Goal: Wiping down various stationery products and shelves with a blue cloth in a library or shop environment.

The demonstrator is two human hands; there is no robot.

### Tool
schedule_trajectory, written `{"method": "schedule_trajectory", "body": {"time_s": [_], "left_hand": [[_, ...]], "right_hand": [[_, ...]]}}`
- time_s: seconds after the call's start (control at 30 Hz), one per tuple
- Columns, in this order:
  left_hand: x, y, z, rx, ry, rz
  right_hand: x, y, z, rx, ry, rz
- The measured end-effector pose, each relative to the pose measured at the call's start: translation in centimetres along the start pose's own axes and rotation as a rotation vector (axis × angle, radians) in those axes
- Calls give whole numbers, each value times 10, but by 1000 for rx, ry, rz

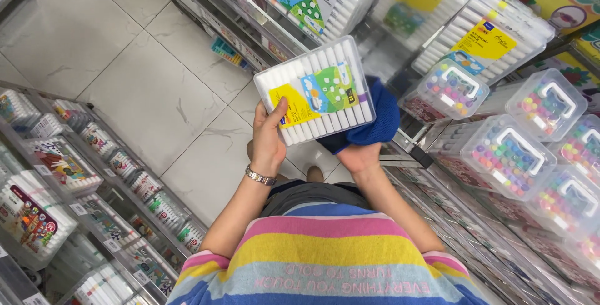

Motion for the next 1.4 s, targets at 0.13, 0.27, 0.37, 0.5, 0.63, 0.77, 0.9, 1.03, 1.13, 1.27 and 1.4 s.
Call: {"method": "schedule_trajectory", "body": {"time_s": [0.13, 0.27, 0.37, 0.5, 0.63, 0.77, 0.9, 1.03, 1.13, 1.27, 1.4], "left_hand": [[-1, -18, 13, 27, -152, -52], [-2, -41, 34, -12, -307, -262], [-3, -58, 41, -86, -407, -472], [13, -90, 45, -140, -664, -897], [37, -154, 25, -372, -870, -1151], [28, -211, -3, -760, -951, -1297], [-14, -248, -39, -1081, -985, -1495], [-66, -265, -79, -1220, -1115, -1584], [-90, -286, -98, -1353, -1054, -1628], [-111, -304, -129, -1397, -1048, -1627], [-120, -307, -152, -1339, -1055, -1705]], "right_hand": [[15, 64, 2, 251, 93, 215], [16, 70, -2, 227, 194, 344], [18, 41, -4, 241, 181, 314], [9, 70, 0, 262, 152, 270], [-4, 85, 17, 400, 187, 454], [-21, 115, 32, 266, 270, 487], [-33, 90, 44, 360, 308, 526], [-41, 138, 59, 454, 331, 465], [-41, 151, 68, 505, 339, 449], [-46, 152, 77, 524, 381, 504], [-45, 171, 82, 567, 354, 466]]}}
Point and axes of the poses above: each hand's wrist, its own z-axis away from the middle knuckle, its own y-axis out of the back of the hand, x = y × z, the point moved 8 cm from there along -z, towards the middle knuckle, and after that the axes turned 6 degrees about -y, right-handed, at the moved point
